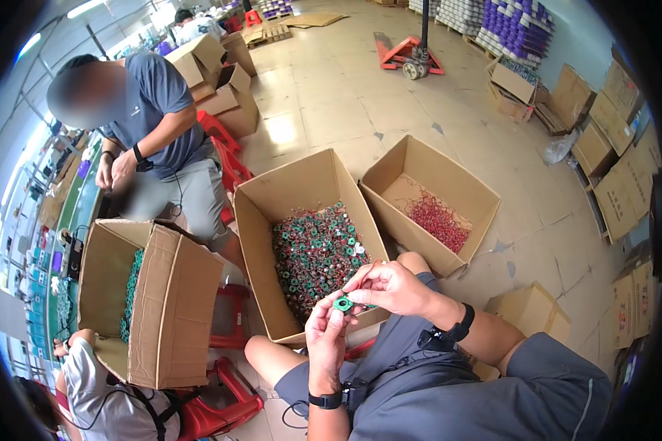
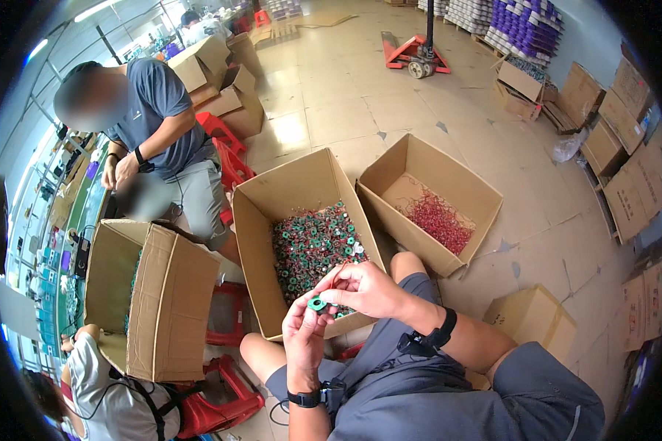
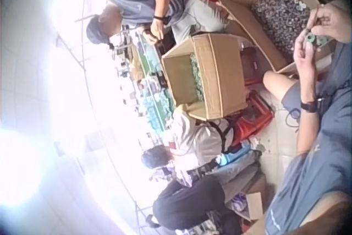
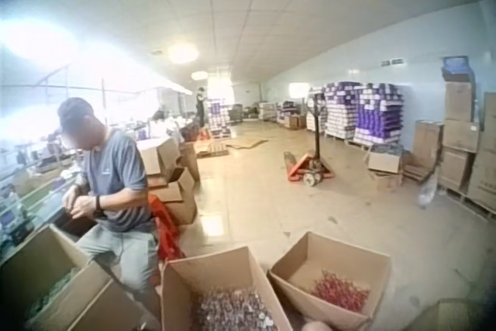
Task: Sorting small green and multi-colored plastic parts from cardboard boxes into other containers.
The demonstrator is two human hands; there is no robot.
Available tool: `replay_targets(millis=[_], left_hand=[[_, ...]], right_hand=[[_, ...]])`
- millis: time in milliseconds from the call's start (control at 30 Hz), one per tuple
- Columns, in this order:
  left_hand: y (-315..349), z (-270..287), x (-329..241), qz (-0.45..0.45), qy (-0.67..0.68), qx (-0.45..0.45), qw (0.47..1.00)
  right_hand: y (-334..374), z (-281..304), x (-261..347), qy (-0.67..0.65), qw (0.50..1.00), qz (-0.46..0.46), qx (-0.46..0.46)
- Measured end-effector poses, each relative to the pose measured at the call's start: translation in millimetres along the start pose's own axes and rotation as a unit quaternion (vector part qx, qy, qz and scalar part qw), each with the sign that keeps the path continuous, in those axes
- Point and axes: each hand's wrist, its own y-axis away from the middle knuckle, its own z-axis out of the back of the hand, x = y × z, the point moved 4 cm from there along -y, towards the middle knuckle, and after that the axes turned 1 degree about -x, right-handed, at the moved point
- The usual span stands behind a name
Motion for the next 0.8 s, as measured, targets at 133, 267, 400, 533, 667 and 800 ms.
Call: replay_targets(millis=[133, 267, 400, 533, 667, 800], left_hand=[[-3.1, -3.1, -0.5, 0.009, 0.024, -0.019, 0.999], [-8.9, -18.5, -4.5, -0.043, -0.068, -0.065, 0.995], [-7.0, -18.4, -9.5, -0.161, -0.344, -0.141, 0.914], [-5.5, -19.9, -5.8, -0.25, -0.482, -0.126, 0.83], [-1.8, -26.8, -4.5, -0.264, -0.507, -0.125, 0.811], [-5.2, -29.4, -2.4, -0.289, -0.515, -0.133, 0.796]], right_hand=[[-3.3, 6.2, 11.6, 0.258, 0.963, 0.074, -0.012], [-1.8, 8.8, -3.1, 0.212, 0.97, 0.063, -0.097], [0.9, -5.4, 0.8, 0.227, 0.961, 0.094, -0.129], [4.0, -2.4, -14.5, 0.304, 0.93, 0.064, -0.198], [7.8, -6.4, -12.2, 0.262, 0.945, 0.068, -0.183], [3.7, 2.6, -23.0, 0.228, 0.953, 0.044, -0.195]])
